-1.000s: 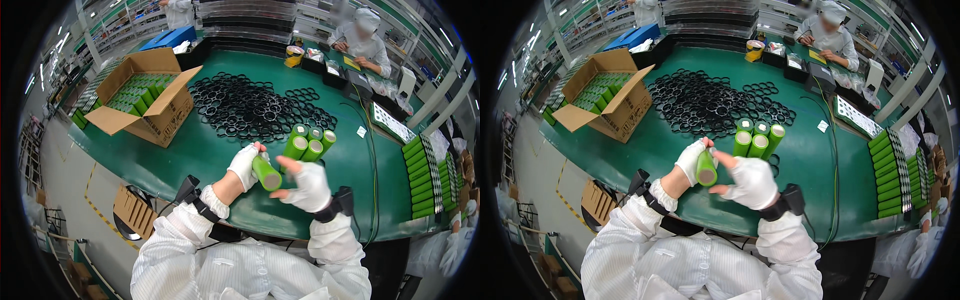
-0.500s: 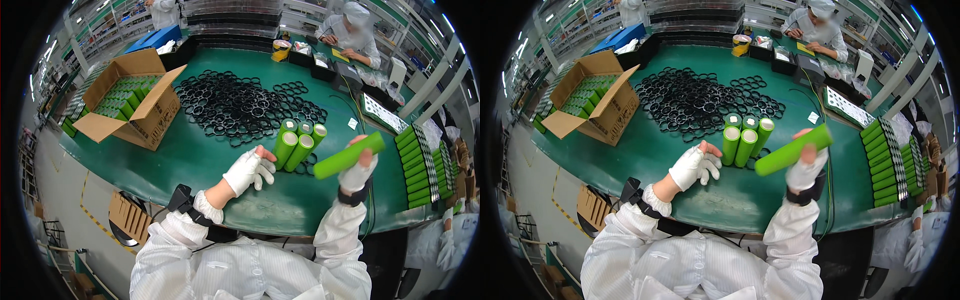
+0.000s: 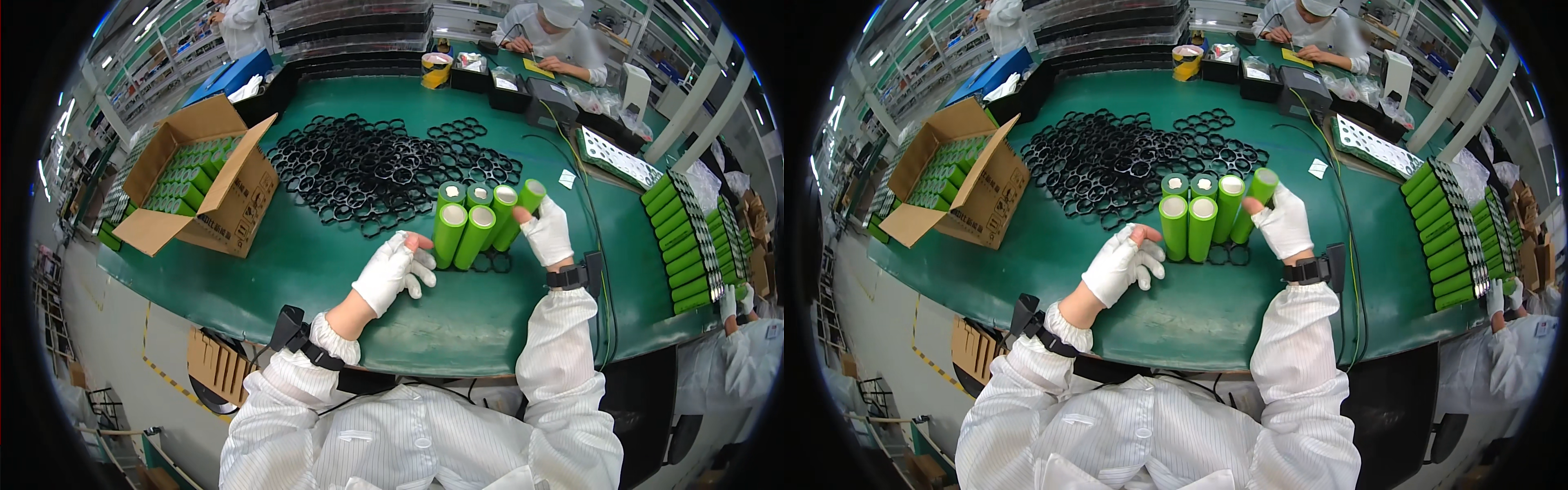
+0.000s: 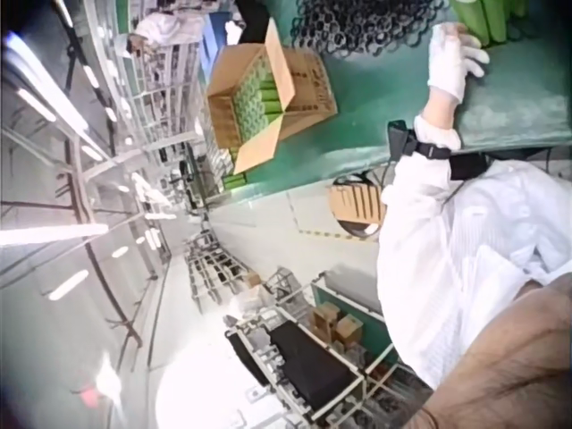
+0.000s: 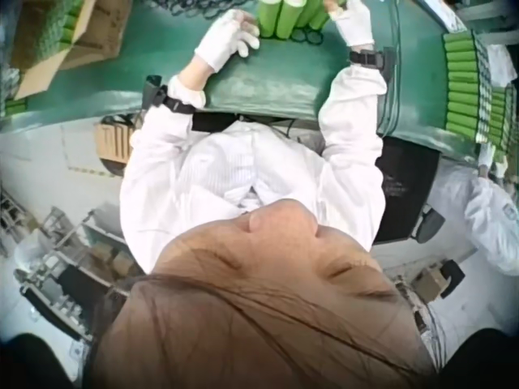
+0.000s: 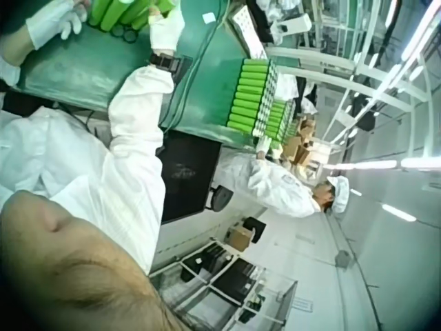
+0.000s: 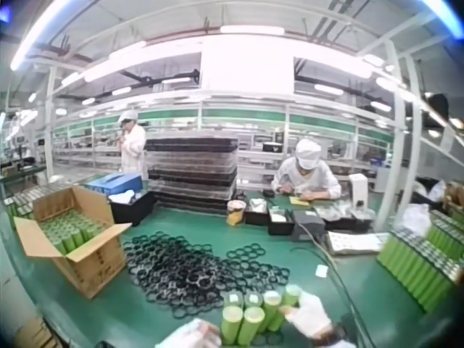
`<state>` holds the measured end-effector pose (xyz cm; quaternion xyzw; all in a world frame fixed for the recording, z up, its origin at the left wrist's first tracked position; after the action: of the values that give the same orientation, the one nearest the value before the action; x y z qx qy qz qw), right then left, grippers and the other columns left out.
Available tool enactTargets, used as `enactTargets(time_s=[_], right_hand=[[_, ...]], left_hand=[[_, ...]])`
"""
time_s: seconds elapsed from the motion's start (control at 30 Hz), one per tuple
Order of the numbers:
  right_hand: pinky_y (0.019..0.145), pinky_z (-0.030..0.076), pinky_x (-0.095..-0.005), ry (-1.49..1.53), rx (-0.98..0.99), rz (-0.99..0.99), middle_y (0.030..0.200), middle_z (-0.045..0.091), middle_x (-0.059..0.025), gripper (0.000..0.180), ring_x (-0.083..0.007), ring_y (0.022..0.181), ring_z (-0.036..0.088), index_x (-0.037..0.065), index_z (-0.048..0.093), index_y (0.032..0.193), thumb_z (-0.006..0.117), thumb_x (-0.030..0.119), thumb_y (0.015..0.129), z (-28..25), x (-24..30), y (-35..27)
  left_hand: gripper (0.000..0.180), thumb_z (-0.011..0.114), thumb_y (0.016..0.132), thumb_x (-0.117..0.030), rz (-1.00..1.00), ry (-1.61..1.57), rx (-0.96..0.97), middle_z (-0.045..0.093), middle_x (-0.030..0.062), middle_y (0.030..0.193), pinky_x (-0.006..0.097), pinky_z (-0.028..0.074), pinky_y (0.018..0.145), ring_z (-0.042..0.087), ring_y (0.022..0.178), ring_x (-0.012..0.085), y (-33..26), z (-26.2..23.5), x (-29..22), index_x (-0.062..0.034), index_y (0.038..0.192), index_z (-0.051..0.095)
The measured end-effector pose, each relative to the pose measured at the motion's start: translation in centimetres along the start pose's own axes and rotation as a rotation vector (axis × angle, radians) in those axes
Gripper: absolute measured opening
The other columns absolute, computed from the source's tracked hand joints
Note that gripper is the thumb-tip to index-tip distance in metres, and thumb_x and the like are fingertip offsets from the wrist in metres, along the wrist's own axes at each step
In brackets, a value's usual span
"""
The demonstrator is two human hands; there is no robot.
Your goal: Assembling battery cells into plastic holders to form packs on an industrial assembly line.
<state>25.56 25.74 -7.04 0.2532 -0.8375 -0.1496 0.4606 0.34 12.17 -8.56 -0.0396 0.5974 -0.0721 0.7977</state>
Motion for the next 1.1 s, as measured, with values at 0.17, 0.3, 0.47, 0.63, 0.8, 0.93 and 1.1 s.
enactTargets(time_s=[0.17,0.3,0.47,0.63,0.8,0.93,1.1], right_hand=[[0.079,0.050,-0.0294,0.377,0.224,0.151,0.102,0.066,-0.0048,0.052,-0.0122,0.087,0.060,0.001,0.057,0.120,0.080,0.012,0.076,-0.4,-0.8,-0.2],[0.076,0.049,-0.0268,0.349,0.253,0.226,0.099,0.065,-0.0032,0.053,-0.0102,0.085,0.057,0.001,0.057,0.120,0.081,0.011,0.074,0.8,0.6,0.4],[0.079,0.049,-0.0293,0.264,0.268,0.273,0.098,0.066,-0.0057,0.052,-0.0119,0.089,0.059,0.000,0.057,0.118,0.080,0.012,0.073,-0.3,-2.2,-0.3],[0.083,0.048,-0.0331,0.389,0.272,0.052,0.102,0.065,-0.0059,0.068,-0.0201,0.093,0.061,0.001,0.052,0.124,0.074,0.047,0.079,-0.7,-4.4,-0.3],[0.055,0.033,-0.0194,0.385,0.120,0.040,0.073,0.045,0.0044,0.089,-0.0048,0.062,0.042,0.001,0.050,0.127,0.050,0.076,0.080,-2.6,-1.1,0.9],[0.049,0.025,-0.0176,0.452,-0.041,0.056,0.067,0.041,0.0059,0.088,-0.0022,0.055,0.036,-0.001,0.051,0.126,0.046,0.075,0.082,-2.8,-2.6,1.1],[0.051,0.026,-0.0180,0.342,-0.104,0.060,0.067,0.041,0.0055,0.077,-0.0027,0.057,0.036,0.000,0.054,0.123,0.043,0.068,0.090,-2.4,-1.7,1.0]], left_hand=[[0.053,0.045,0.097,-0.050,0.005,0.050,0.023,0.057,0.0125,0.089,0.025,0.048,0.048,0.063,0.069,0.0179,0.2,-0.1,-0.1,0.0016,0.110,0.049],[0.053,0.047,0.096,-0.049,0.033,0.114,-0.023,0.059,0.0117,0.089,0.023,0.048,0.050,0.062,0.068,0.0158,-0.4,-1.2,-0.5,0.0016,0.110,0.050],[0.041,0.055,0.096,-0.039,0.232,0.123,-0.082,0.060,0.0087,0.087,0.023,0.048,0.054,0.062,0.069,0.0141,-1.3,-1.7,-2.8,-0.0006,0.109,0.052],[0.018,0.057,0.095,-0.018,0.580,0.657,-0.331,0.061,0.0037,0.090,0.023,0.049,0.061,0.061,0.076,0.0094,-8.5,-2.9,-15.7,-0.0037,0.106,0.057],[0.016,0.057,0.093,-0.017,0.566,1.105,-0.599,0.061,0.0014,0.085,0.024,0.047,0.065,0.057,0.075,0.0091,-9.6,-10.1,-25.3,-0.0039,0.100,0.061],[0.028,0.063,0.084,-0.022,0.172,1.589,-0.672,0.068,0.0160,0.103,0.036,0.051,0.083,0.065,0.094,0.0311,-4.9,-18.1,-26.7,-0.0052,0.106,0.065],[0.048,0.074,0.076,-0.030,-0.145,1.736,-0.579,0.063,0.0190,0.117,0.038,0.047,0.093,0.061,0.108,0.0332,-1.9,-25.5,-23.5,-0.0061,0.117,0.062]])
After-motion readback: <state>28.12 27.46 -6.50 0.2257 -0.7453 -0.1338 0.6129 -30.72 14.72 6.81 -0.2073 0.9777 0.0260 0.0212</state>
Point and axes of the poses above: each hand's wrist, its own y-axis towards the middle knuckle, its own z-axis out of the palm, x = y × z, the point moved 1 cm from there along y, towards the middle knuckle
